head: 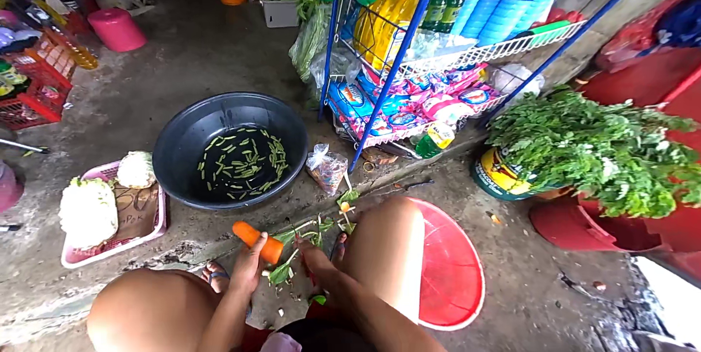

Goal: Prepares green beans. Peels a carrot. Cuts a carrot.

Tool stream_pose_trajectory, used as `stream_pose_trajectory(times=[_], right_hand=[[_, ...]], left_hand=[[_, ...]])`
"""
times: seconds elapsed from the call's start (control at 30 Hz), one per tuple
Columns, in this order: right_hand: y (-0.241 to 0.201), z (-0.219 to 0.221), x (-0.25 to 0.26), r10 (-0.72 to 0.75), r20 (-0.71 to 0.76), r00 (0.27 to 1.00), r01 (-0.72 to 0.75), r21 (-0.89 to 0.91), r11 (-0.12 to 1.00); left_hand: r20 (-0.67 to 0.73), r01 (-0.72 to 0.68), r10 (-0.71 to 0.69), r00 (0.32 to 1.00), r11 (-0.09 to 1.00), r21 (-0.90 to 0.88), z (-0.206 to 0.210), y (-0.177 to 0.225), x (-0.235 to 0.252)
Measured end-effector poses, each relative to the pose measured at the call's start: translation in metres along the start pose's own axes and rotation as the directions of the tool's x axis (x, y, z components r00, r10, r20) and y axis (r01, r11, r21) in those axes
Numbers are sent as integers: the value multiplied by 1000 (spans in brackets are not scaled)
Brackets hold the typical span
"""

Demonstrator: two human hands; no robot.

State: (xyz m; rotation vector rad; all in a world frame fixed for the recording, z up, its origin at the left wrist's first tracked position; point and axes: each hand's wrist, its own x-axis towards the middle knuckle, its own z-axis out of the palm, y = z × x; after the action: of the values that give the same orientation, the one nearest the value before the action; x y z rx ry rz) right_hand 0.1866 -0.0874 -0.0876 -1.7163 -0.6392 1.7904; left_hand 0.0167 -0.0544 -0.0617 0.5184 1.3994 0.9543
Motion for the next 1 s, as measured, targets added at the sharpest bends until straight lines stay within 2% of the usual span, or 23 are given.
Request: stream_pose_trajectory(times=[0.07, 0.17, 0.23, 0.37, 0.5, 0.63, 0.73, 1.0], right_hand=[[-14, -7, -10, -269, 5, 963, 269, -99, 958], [-34, -23, -27, -545, 41, 838, 524, -341, 780], [-45, -30, -39, -660, 73, 748, 613, -457, 644], [-55, -31, -60, -809, 192, 556, 731, -576, 366], [-50, -28, -71, -863, 241, 443, 725, -663, 187], [-47, -32, -75, -877, 247, 412, 679, -725, 114], [-46, -35, -76, -874, 249, 418, 678, -726, 117], [-49, -41, -79, -763, 257, 594, 661, -697, 280]], left_hand=[[52, -189, 182, 982, 961, 204, -6, 5, -4], [158, -326, 286, 945, 818, 474, -10, 22, -19], [223, -410, 346, 911, 708, 575, -12, 27, -26], [292, -563, 513, 807, 520, 643, -14, 21, -31], [321, -628, 618, 717, 375, 681, -15, 18, -31], [310, -654, 680, 665, 329, 681, -17, 17, -29], [314, -666, 697, 645, 310, 678, -17, 17, -30], [363, -677, 695, 621, 241, 696, -18, 14, -29]])
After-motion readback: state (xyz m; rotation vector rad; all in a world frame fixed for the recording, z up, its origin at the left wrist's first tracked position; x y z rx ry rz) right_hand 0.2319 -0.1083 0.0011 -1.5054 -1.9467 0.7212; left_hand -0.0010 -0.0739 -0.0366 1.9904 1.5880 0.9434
